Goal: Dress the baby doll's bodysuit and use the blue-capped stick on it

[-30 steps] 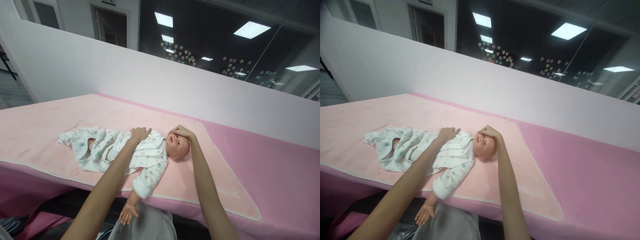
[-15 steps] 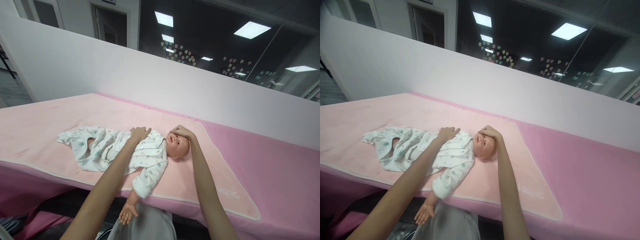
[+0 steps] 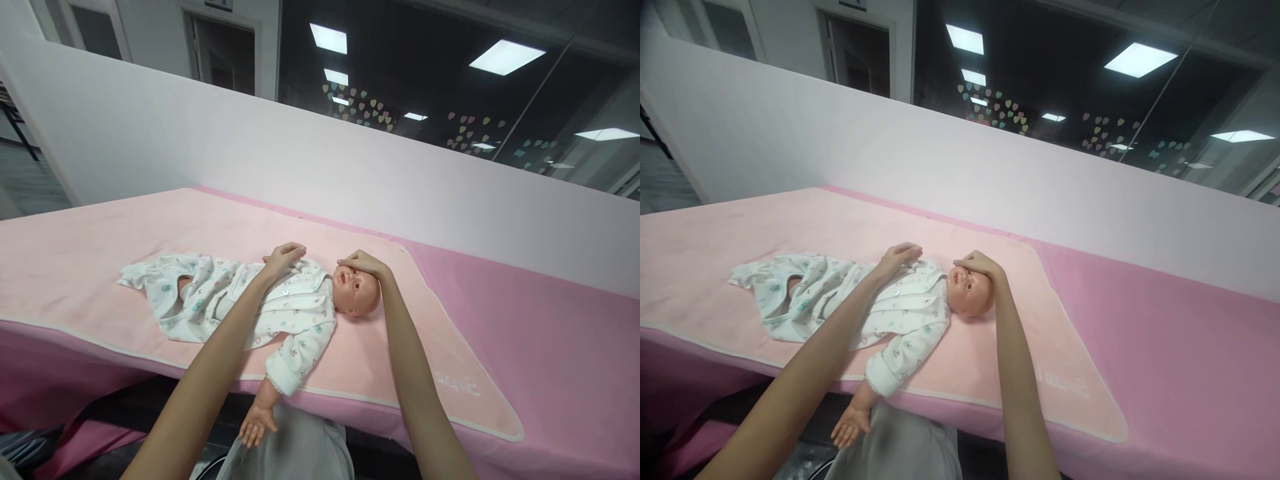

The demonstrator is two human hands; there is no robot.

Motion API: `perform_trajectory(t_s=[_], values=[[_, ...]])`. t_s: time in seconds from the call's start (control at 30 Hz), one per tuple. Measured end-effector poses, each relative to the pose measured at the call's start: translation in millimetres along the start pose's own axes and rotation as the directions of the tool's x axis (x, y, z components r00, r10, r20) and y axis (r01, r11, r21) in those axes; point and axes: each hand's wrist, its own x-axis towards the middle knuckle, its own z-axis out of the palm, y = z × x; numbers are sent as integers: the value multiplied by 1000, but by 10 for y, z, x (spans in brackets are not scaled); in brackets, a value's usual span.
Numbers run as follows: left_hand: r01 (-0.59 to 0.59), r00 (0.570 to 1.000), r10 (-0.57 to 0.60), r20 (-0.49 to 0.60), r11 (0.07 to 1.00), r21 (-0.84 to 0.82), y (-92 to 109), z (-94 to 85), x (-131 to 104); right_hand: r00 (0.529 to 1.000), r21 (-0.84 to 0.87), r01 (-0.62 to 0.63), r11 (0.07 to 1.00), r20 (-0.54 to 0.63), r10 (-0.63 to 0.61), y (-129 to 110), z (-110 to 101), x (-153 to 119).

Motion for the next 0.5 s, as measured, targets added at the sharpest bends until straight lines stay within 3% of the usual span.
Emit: perform_trajectory(t_s=[0.03, 0.1, 0.17, 0.2, 0.27, 0.37, 0.43, 0.5], values=[[-38, 991, 47, 125, 996, -79, 40, -6, -37, 1000, 2, 4, 1000, 4, -4, 0, 0, 5], [-102, 913, 146, 382, 986, -132, 101, -15, -100, 1000, -1, 15, 1000, 3, -15, -7, 2, 10], [-163, 830, 184, 526, 983, -86, 124, -15, -132, 1000, -22, 31, 999, 0, -31, -19, 8, 8], [-181, 816, 186, 548, 981, -65, 120, -11, -135, 999, -39, 39, 998, -6, -39, -26, 11, 4], [-151, 842, 164, 513, 986, -67, 82, 5, -119, 998, -80, 49, 996, -36, -52, -44, 16, -13], [17, 931, 61, 361, 978, -208, -12, 33, -68, 993, -148, 50, 988, -97, -65, -99, 9, -67], [112, 972, -16, 233, 908, -404, -71, 42, -37, 992, -186, 68, 980, -96, -87, -175, 0, -112], [151, 986, -83, 143, 808, -570, -110, 43, -18, 990, -211, 110, 971, -60, -125, -289, 19, -148]])
